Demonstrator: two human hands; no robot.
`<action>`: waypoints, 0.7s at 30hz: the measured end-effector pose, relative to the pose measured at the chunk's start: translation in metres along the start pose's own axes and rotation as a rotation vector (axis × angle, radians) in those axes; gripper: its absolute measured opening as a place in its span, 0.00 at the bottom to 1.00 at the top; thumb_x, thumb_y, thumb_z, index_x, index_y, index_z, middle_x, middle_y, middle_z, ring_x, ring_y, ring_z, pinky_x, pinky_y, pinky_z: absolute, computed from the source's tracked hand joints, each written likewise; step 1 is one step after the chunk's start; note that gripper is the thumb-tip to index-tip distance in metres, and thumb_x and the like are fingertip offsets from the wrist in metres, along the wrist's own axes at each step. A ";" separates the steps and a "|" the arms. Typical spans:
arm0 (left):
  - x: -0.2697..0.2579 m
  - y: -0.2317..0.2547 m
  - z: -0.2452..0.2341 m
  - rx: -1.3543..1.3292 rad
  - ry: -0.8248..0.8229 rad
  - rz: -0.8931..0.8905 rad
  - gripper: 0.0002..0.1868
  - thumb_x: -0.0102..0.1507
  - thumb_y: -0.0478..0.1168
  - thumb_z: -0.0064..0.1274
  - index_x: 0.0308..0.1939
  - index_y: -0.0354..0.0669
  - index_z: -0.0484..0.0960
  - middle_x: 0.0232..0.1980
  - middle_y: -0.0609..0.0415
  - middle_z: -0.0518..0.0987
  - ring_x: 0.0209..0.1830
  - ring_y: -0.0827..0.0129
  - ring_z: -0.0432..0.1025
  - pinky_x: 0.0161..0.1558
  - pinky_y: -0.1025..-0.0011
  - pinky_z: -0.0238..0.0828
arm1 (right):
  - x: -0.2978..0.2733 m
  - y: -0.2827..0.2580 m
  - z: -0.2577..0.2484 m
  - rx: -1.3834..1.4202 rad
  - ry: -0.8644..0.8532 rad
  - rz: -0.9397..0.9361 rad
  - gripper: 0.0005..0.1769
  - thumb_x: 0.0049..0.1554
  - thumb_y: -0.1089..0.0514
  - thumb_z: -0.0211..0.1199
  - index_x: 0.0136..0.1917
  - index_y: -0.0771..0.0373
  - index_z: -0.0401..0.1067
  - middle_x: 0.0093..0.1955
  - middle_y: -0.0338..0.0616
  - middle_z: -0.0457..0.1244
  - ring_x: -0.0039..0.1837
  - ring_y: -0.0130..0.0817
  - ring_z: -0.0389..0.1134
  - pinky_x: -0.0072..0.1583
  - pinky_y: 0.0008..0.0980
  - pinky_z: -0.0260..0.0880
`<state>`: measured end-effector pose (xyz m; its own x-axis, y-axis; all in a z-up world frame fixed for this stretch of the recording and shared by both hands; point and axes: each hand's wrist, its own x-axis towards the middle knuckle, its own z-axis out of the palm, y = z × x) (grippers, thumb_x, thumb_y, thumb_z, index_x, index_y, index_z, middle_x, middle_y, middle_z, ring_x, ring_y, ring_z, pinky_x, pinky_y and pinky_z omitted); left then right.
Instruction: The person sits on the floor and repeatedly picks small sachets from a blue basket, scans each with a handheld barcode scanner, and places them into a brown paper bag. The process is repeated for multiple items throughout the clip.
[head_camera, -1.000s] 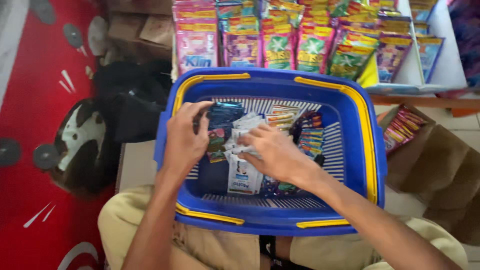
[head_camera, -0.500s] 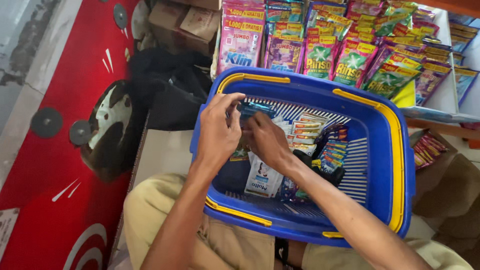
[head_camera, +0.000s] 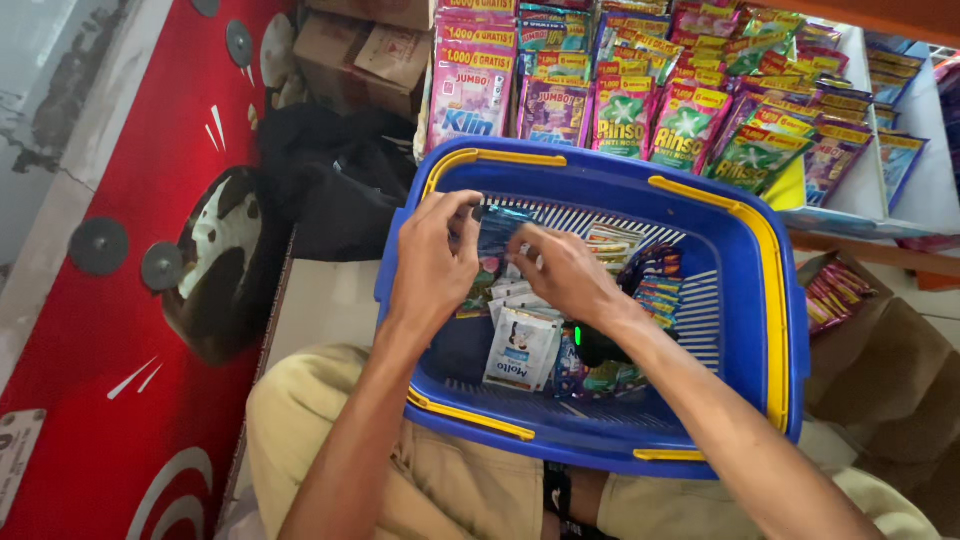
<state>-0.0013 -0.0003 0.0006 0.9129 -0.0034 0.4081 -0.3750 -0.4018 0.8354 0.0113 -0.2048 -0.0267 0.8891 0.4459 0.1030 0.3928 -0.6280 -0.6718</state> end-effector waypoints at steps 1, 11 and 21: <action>-0.001 0.001 0.000 0.012 0.005 -0.005 0.11 0.65 0.29 0.50 0.50 0.42 0.82 0.37 0.48 0.78 0.37 0.59 0.79 0.28 0.75 0.76 | -0.003 -0.002 0.001 -0.026 -0.035 -0.018 0.07 0.57 0.59 0.64 0.50 0.54 0.71 0.43 0.48 0.69 0.42 0.50 0.71 0.47 0.46 0.72; 0.001 0.002 -0.001 -0.007 0.013 -0.020 0.11 0.66 0.28 0.49 0.49 0.40 0.82 0.38 0.46 0.78 0.37 0.57 0.79 0.26 0.73 0.77 | 0.004 0.019 0.037 -0.115 -0.035 -0.061 0.06 0.58 0.53 0.61 0.48 0.54 0.73 0.49 0.45 0.67 0.52 0.57 0.71 0.51 0.52 0.74; -0.001 0.016 -0.004 0.043 0.014 -0.094 0.09 0.69 0.38 0.49 0.48 0.41 0.83 0.34 0.48 0.77 0.35 0.56 0.78 0.27 0.68 0.80 | -0.023 -0.014 -0.005 0.085 0.193 -0.020 0.10 0.63 0.54 0.60 0.54 0.51 0.81 0.51 0.40 0.74 0.56 0.45 0.74 0.55 0.41 0.74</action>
<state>-0.0093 -0.0027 0.0151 0.9414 0.0489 0.3336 -0.2798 -0.4387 0.8540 -0.0133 -0.2089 -0.0161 0.9131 0.3224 0.2496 0.3966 -0.5605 -0.7270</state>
